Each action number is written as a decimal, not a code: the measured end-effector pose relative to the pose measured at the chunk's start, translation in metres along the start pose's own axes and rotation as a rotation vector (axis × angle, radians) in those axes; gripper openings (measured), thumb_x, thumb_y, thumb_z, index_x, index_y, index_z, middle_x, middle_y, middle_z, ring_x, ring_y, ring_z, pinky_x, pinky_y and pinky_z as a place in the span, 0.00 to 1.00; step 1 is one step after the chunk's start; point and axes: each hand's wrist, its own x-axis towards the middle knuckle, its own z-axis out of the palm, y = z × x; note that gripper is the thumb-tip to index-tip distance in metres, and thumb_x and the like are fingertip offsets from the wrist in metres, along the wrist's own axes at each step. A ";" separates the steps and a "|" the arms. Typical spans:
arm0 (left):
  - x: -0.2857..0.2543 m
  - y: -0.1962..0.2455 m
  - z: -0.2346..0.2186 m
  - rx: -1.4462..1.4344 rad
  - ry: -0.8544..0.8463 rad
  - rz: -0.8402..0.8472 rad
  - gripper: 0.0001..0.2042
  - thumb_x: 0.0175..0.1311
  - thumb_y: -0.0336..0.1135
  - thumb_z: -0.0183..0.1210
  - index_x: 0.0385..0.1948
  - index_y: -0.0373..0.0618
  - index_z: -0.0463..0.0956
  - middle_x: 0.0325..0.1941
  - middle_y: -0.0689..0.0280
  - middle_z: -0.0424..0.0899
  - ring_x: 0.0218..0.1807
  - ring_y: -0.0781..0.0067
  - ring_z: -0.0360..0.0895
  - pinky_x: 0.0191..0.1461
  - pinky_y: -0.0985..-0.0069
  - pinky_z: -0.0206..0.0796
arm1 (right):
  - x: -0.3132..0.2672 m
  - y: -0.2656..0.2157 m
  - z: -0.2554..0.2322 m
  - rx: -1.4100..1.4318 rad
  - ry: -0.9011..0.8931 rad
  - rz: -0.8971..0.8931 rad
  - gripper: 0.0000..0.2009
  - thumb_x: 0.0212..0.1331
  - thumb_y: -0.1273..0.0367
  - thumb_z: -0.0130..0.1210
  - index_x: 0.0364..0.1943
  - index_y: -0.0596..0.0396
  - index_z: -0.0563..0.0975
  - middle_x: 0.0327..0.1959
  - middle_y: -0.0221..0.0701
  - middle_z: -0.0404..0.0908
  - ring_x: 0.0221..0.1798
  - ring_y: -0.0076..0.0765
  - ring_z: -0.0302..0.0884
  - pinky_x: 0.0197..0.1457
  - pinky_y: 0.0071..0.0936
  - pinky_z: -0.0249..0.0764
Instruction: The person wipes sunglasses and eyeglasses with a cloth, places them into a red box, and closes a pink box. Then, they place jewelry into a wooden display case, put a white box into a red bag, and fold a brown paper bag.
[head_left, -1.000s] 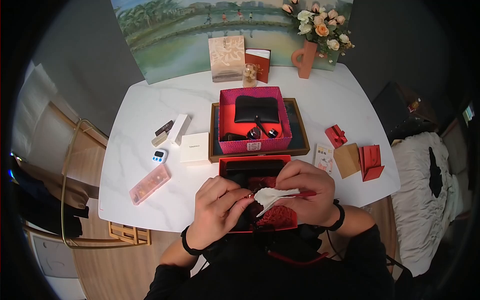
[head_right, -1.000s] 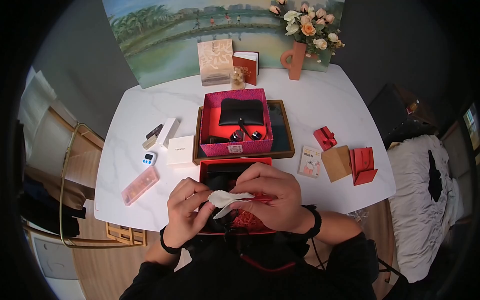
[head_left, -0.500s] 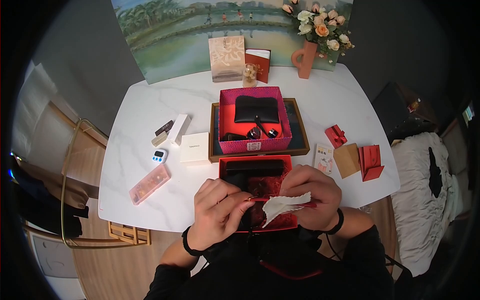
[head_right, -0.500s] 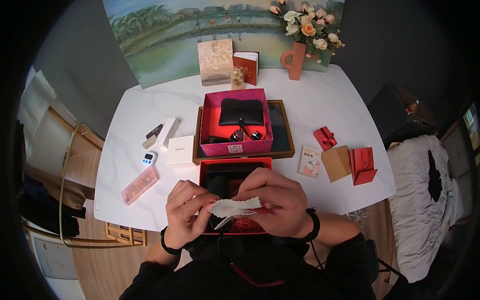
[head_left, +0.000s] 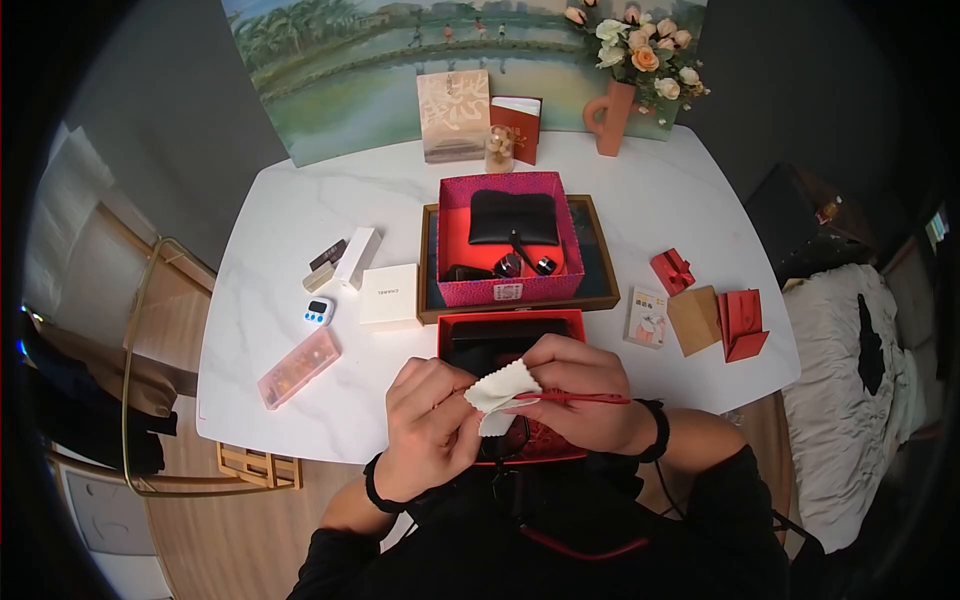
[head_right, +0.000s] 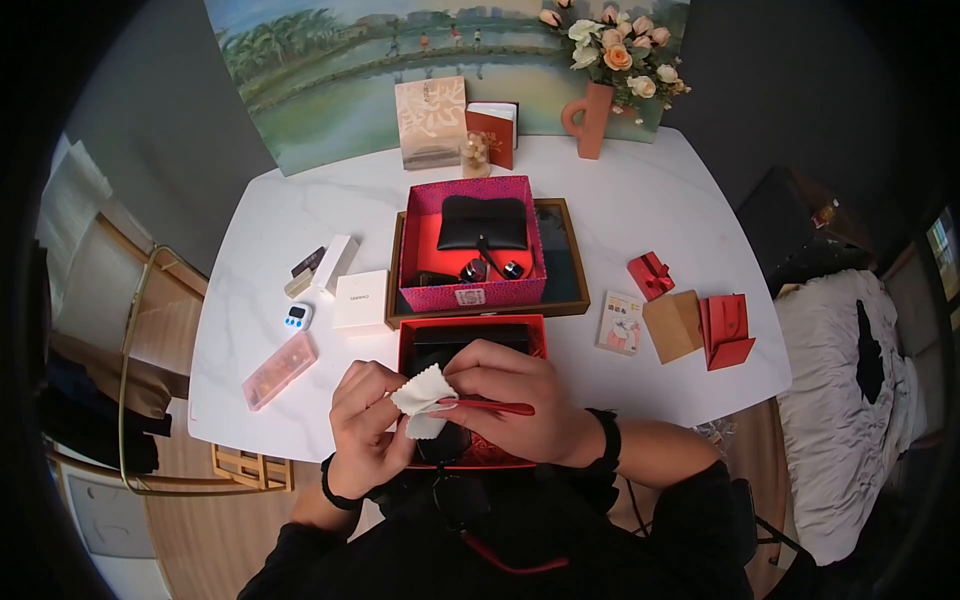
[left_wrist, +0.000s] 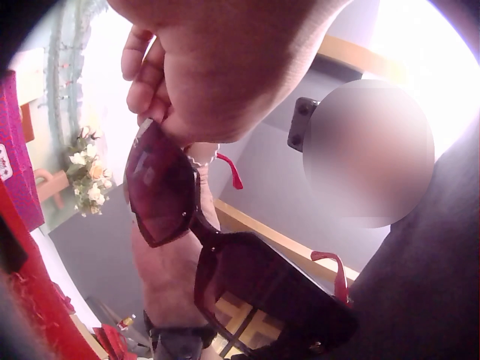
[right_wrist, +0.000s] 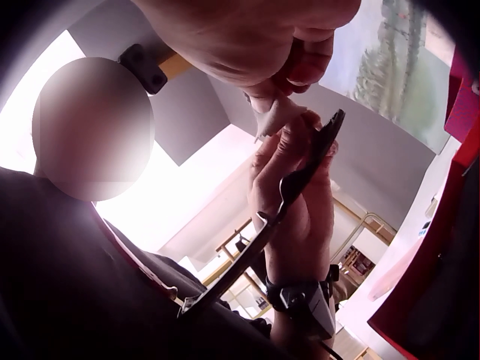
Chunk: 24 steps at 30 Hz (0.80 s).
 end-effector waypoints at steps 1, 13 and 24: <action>0.000 0.000 0.000 0.001 0.007 0.009 0.10 0.43 0.21 0.69 0.30 0.38 0.85 0.36 0.61 0.84 0.34 0.58 0.79 0.40 0.64 0.65 | 0.000 0.001 0.000 0.008 -0.031 -0.002 0.12 0.60 0.78 0.74 0.47 0.63 0.86 0.47 0.35 0.84 0.44 0.35 0.86 0.46 0.29 0.81; 0.006 0.002 0.001 0.015 -0.014 0.020 0.09 0.48 0.25 0.73 0.32 0.39 0.86 0.36 0.62 0.85 0.35 0.59 0.80 0.41 0.64 0.66 | -0.002 -0.005 -0.004 -0.038 0.034 0.049 0.11 0.55 0.77 0.77 0.40 0.65 0.86 0.42 0.35 0.85 0.39 0.32 0.85 0.39 0.26 0.78; 0.002 0.000 0.003 -0.013 -0.002 -0.026 0.07 0.57 0.29 0.75 0.35 0.44 0.89 0.33 0.67 0.84 0.34 0.65 0.80 0.40 0.67 0.65 | -0.010 -0.011 -0.018 0.017 0.215 -0.123 0.16 0.53 0.74 0.81 0.31 0.65 0.79 0.42 0.42 0.86 0.36 0.33 0.82 0.37 0.28 0.76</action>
